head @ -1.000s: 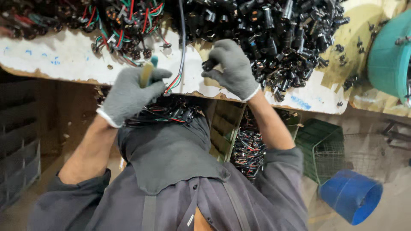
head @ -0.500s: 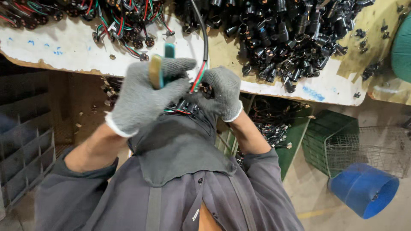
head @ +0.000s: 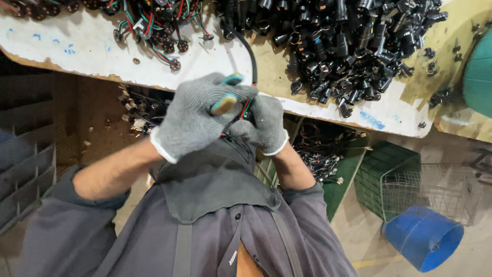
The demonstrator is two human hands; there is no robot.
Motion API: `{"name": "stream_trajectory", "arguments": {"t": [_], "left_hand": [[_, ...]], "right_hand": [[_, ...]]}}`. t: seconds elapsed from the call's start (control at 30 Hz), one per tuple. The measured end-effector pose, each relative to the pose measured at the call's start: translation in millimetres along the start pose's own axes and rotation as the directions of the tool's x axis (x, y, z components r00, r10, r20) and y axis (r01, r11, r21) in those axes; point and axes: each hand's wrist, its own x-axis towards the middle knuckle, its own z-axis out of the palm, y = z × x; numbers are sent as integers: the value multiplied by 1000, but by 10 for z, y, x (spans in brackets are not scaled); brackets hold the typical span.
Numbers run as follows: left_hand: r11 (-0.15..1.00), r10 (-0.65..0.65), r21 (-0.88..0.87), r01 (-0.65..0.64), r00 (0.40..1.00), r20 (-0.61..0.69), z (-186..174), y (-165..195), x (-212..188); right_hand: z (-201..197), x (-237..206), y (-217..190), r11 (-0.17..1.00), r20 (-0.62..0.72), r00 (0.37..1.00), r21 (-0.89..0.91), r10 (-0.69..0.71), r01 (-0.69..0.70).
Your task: The person wearing work gloves uses pliers to cut and strip insulation from the ends of black electrical wires at a workbench, processing one wire at a time and placing the prepared wires aside while handling piles of wire harnesses and connectors.
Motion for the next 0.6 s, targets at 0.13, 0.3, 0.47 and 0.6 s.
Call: {"name": "stream_trajectory", "arguments": {"t": [0.13,0.3,0.47,0.6], "left_hand": [[929,129,-305,-208,957,-261,-171,196,-30],[553,-147,-764,-332,864,-482,358,-146,-400],[771,631,-142,-621,712,308,291,-238,-498],[831,484,389,-398,862,-151,4,166,28]], "right_hand": [[8,76,-131,985,42,987,-73,158,-154],[16,238,-364,972,312,949,-205,-51,119],[66,322,-319,955,430,877,-97,-213,280],[182,262,-167,908,379,842,-12,-384,420]]}}
